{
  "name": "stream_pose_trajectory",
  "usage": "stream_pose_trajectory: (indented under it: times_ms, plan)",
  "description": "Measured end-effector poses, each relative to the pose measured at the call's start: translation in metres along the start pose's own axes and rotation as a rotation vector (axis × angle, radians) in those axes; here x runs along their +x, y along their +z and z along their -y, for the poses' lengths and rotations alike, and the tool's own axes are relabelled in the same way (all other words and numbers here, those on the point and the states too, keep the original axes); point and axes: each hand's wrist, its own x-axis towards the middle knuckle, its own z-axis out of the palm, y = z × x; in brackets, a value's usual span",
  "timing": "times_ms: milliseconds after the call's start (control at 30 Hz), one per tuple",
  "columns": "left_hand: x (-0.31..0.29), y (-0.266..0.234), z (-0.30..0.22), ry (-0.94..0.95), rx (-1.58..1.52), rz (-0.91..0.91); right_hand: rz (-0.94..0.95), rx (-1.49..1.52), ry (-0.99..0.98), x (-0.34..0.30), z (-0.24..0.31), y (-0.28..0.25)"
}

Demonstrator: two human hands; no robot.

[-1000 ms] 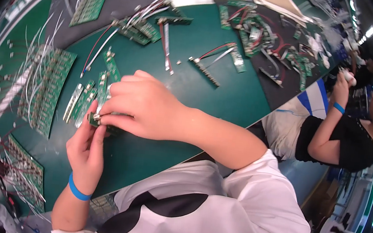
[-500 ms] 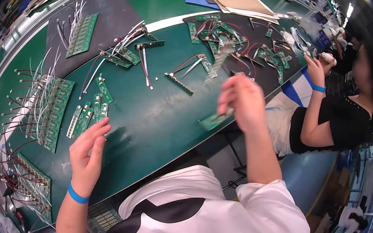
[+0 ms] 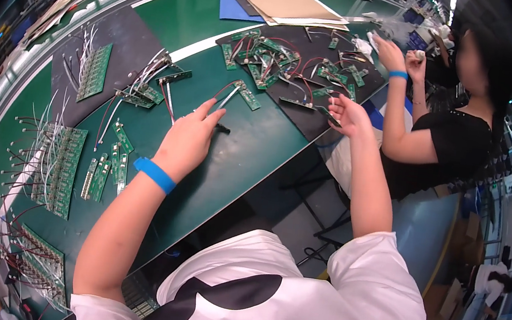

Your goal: The person assembles small electronic components by connecting wires to circuit boards by hand.

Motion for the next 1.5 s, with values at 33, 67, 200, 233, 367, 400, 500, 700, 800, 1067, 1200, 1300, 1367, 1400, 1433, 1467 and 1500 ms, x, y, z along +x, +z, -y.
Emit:
stream_pose_trajectory:
  times_ms: [33, 67, 200, 233, 367, 400, 500, 700, 800, 1067, 1200, 1300, 1367, 1400, 1433, 1467, 1500]
  plan:
    - [0.003, 0.005, 0.007, -0.003, 0.036, 0.012, -0.008, -0.019, 0.013, 0.006, 0.002, 0.007]
    - [0.004, 0.009, 0.013, 0.001, 0.038, 0.010, -0.038, -0.020, 0.009, 0.010, 0.005, 0.012]
    - [0.000, 0.007, 0.018, 0.078, 0.075, 0.065, -0.022, -0.097, -0.111, 0.030, 0.006, 0.026]
    - [-0.003, 0.006, 0.017, 0.055, 0.091, 0.100, -0.041, -0.144, -0.163, 0.031, 0.006, 0.032]
    - [-0.023, 0.007, 0.011, 0.006, 0.020, 0.001, -0.036, -0.123, -0.193, 0.035, 0.000, 0.049]
    - [-0.028, 0.002, 0.008, -0.006, 0.039, 0.023, -0.027, -0.129, -0.188, 0.033, -0.002, 0.053]
    - [-0.043, -0.011, 0.006, -0.024, 0.028, 0.007, -0.108, -0.390, -0.184, 0.023, -0.001, 0.057]
    - [-0.090, -0.039, 0.001, -0.195, -0.324, -0.214, -0.600, -1.339, -0.566, -0.015, 0.008, 0.058]
    - [-0.110, -0.060, -0.004, -0.275, -0.485, -0.303, -0.109, -0.655, -0.554, -0.098, -0.020, 0.106]
    - [-0.162, -0.079, -0.025, -0.056, -0.535, -0.448, 0.980, -0.234, -0.317, -0.192, -0.123, 0.235]
    - [-0.177, -0.079, -0.020, 0.048, -0.379, -0.365, 0.932, 0.019, -0.091, -0.192, -0.118, 0.261]
    - [-0.184, -0.076, -0.013, 0.059, -0.318, -0.365, 0.870, 0.055, -0.064, -0.186, -0.118, 0.270]
    - [-0.187, -0.074, -0.009, 0.081, -0.213, -0.374, 0.861, 0.130, -0.032, -0.181, -0.118, 0.273]
    - [-0.188, -0.072, -0.008, 0.071, -0.215, -0.371, 0.862, 0.130, -0.022, -0.179, -0.118, 0.274]
    - [-0.188, -0.069, -0.009, 0.021, -0.261, -0.411, 0.903, 0.163, -0.014, -0.176, -0.116, 0.274]
    - [-0.189, -0.067, -0.009, -0.029, -0.307, -0.451, 0.943, 0.197, -0.008, -0.175, -0.114, 0.275]
    - [-0.192, -0.067, -0.012, -0.125, -0.349, -0.473, 0.911, 0.206, -0.009, -0.178, -0.111, 0.279]
